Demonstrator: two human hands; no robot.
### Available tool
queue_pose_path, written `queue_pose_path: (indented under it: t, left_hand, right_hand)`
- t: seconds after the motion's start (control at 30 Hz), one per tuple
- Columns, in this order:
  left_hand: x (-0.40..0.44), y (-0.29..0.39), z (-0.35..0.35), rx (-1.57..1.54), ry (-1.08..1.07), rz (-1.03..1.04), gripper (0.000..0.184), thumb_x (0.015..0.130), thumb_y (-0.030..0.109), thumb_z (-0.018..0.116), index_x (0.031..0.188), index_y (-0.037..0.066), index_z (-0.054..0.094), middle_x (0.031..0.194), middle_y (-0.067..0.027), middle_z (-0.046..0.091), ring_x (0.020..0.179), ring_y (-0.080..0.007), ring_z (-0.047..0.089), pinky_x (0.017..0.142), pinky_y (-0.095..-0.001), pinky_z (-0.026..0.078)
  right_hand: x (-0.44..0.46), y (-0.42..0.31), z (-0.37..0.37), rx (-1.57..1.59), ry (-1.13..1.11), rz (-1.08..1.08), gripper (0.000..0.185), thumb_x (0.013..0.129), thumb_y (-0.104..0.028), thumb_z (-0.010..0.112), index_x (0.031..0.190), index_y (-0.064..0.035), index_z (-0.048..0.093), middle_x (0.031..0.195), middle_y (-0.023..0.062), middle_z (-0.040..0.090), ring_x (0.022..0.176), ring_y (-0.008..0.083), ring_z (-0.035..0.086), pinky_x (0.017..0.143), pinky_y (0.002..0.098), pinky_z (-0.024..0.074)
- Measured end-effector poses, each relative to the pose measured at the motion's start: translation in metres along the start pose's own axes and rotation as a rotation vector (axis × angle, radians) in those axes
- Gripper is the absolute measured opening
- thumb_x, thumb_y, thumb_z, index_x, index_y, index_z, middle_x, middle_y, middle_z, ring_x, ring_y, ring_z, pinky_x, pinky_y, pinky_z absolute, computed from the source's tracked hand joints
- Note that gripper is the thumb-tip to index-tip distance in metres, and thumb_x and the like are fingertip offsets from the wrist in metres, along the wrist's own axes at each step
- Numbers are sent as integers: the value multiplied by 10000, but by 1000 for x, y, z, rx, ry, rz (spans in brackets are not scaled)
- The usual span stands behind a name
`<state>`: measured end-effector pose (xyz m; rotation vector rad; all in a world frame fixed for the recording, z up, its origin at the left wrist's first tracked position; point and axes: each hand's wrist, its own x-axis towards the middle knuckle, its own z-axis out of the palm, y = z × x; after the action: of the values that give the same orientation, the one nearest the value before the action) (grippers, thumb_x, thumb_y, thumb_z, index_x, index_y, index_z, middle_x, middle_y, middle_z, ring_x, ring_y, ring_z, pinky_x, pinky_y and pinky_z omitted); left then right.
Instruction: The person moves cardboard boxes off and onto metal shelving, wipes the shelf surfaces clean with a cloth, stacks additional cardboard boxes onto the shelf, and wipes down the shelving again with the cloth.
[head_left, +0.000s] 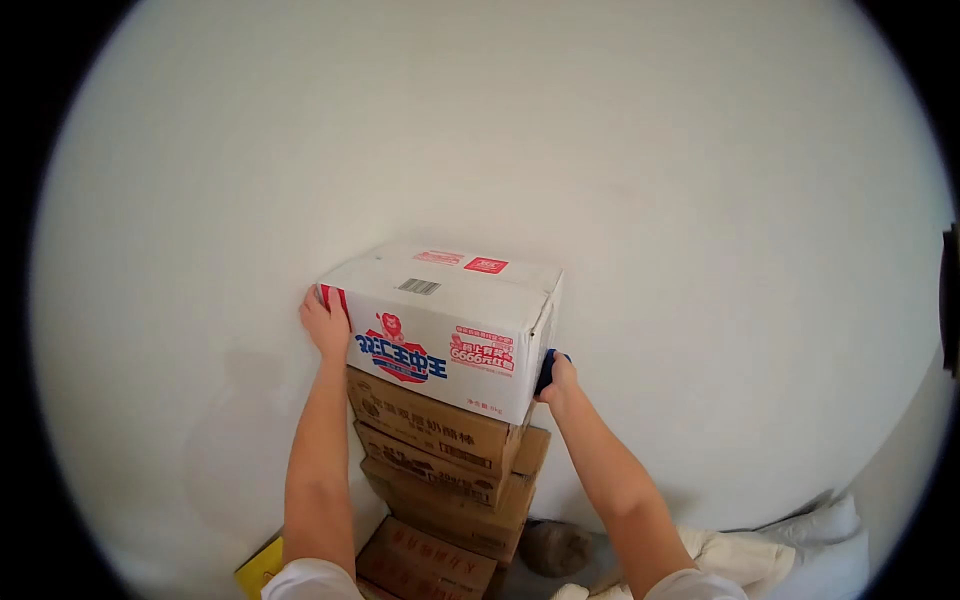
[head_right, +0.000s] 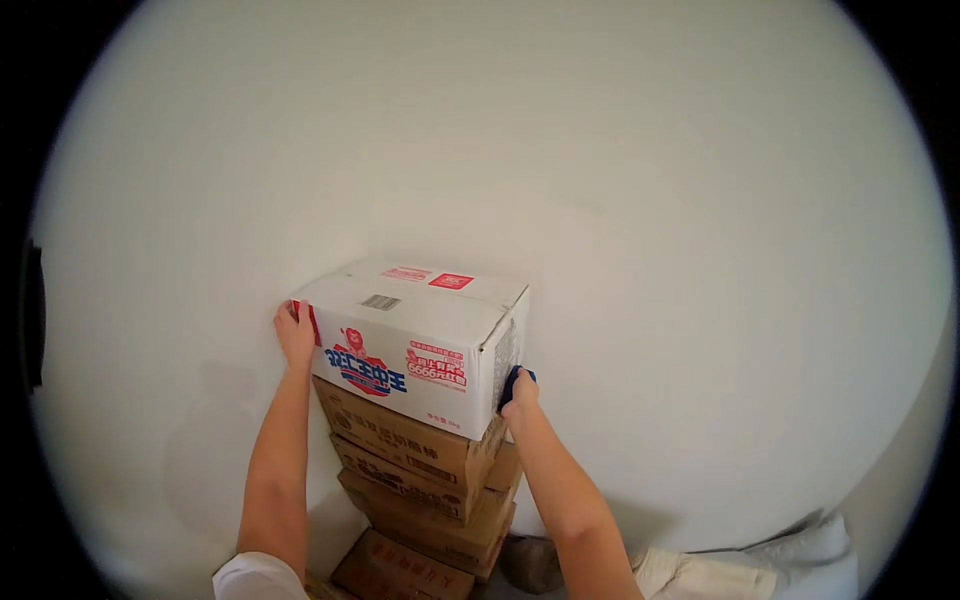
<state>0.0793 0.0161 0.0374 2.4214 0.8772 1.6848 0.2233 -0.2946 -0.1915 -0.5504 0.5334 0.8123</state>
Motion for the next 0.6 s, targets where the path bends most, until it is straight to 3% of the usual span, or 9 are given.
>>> queue_pose_path:
  t: [0.07,0.2,0.27,0.4,0.53,0.6]
  left_hand:
    - [16,6,-5,-3,-221,-218,629,836,474,553,1282,45,440,1203,-209,496,1125,-400,452,947,-484,368]
    - [29,45,-17,75,-268,-359,767,741,490,627,1307,31,390,1264,-237,438,1161,-410,424,968,-493,362]
    - [37,48,-14,134,-281,-573,904,640,480,678,1347,41,324,1323,-276,354,1221,-420,361,1024,-495,306]
    - [68,20,-32,185,-299,-528,952,606,464,674,1370,53,283,1343,-311,299,1259,-443,295,1056,-496,252]
    - [77,-33,-67,7,-320,-526,941,618,483,660,1376,66,291,1357,-274,310,1270,-445,271,1066,-480,234]
    - [78,-62,-93,-64,-320,-520,938,620,490,658,1377,71,297,1363,-260,311,1268,-446,271,1063,-480,238]
  right_hand:
    - [-15,1,2,-9,-29,1,407,947,-418,322,1156,-144,539,1182,81,571,1086,283,520,894,546,364]
    - [-7,-2,6,28,-119,42,408,947,-422,318,1169,-155,532,1182,77,573,1100,269,520,893,537,382]
    - [-14,0,13,-4,-84,61,408,949,-420,309,1171,-160,532,1187,69,571,1105,263,520,894,529,389]
    - [-27,28,36,5,-88,118,408,948,-417,294,1170,-175,536,1200,41,567,1115,248,521,916,506,387]
    - [-63,69,53,-18,-167,100,399,945,-412,297,1160,-179,540,1187,29,570,1116,237,511,912,476,383]
    - [-98,91,68,-18,-136,105,366,943,-408,307,1111,-191,549,1137,20,576,1053,216,507,841,423,391]
